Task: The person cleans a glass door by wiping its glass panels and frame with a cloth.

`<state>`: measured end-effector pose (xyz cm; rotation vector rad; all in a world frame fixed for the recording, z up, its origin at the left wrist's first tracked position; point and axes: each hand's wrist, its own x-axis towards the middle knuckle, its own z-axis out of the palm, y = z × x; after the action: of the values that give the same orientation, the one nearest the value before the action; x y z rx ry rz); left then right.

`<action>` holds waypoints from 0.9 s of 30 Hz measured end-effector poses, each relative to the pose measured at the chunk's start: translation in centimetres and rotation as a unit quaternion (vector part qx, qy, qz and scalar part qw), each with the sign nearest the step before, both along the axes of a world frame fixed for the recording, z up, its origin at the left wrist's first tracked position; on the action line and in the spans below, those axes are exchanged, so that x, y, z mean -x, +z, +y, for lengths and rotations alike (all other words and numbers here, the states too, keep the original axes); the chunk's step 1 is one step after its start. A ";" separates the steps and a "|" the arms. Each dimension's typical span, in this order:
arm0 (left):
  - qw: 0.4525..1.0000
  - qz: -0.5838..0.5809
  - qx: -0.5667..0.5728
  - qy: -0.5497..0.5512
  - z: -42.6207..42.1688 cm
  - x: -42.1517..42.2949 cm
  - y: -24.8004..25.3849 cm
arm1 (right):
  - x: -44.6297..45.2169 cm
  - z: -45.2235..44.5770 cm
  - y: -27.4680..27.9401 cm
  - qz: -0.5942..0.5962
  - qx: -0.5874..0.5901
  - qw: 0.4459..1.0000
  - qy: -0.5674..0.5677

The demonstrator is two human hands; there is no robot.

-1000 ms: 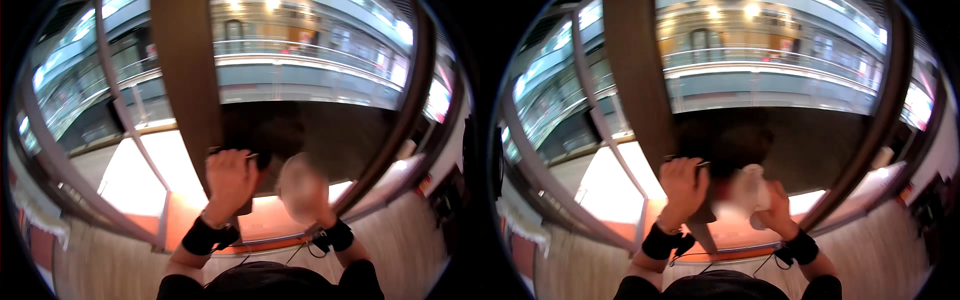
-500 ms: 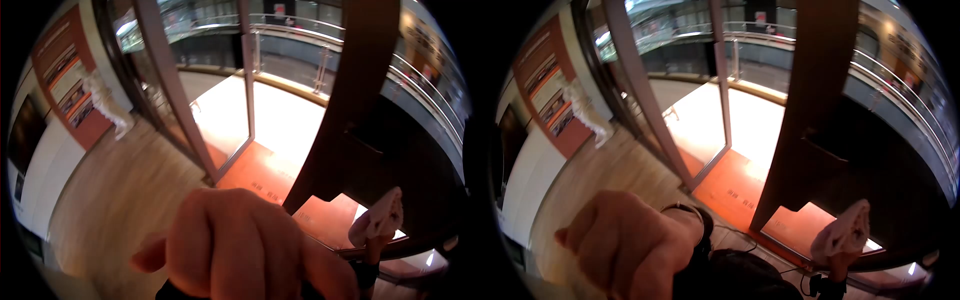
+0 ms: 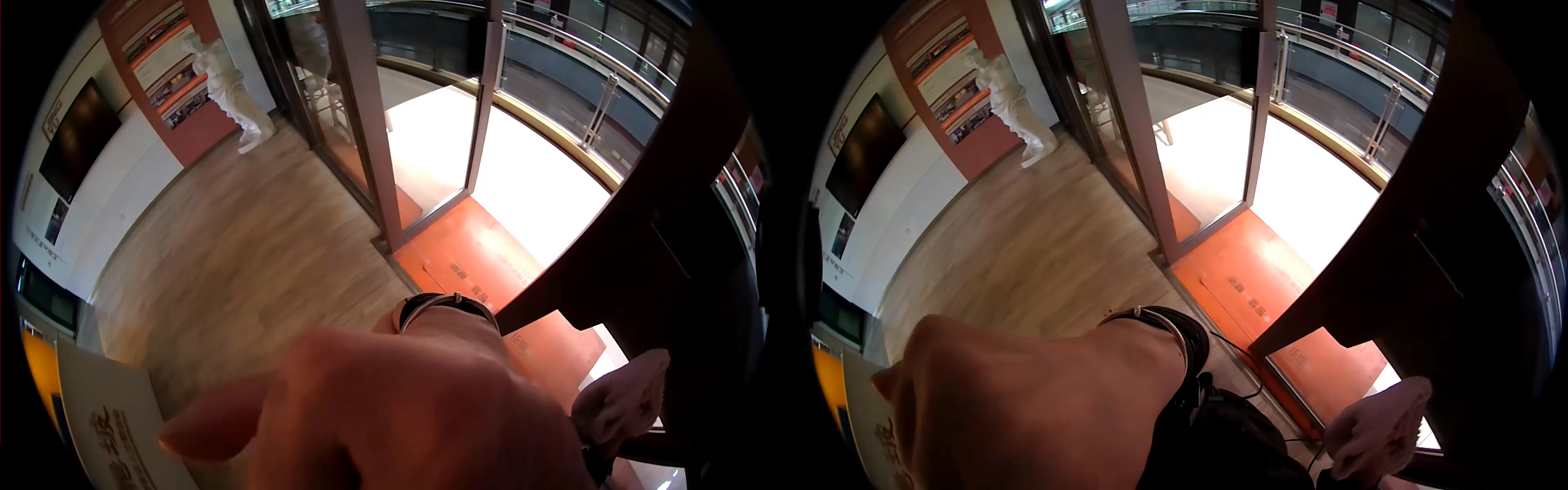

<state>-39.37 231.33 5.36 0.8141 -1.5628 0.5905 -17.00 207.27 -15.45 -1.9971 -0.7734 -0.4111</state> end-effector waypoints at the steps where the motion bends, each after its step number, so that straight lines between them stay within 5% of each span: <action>1: 1.000 0.002 -0.001 0.009 0.1 0.4 0.1 | 0.2 0.5 0.2 -0.002 0.002 1.000 0.006; 15: 0.989 -0.021 0.016 0.143 4.3 11.5 2.6 | 5.9 11.3 5.5 -0.094 0.099 0.977 0.163; 27: 0.961 -0.023 0.023 0.274 15.5 32.8 6.9 | 25.5 31.8 12.0 -0.247 0.141 0.866 0.412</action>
<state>-72.22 246.81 12.25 1.2158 -1.3528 1.0471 -42.46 239.06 -3.48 -1.6045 -1.9979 -0.2972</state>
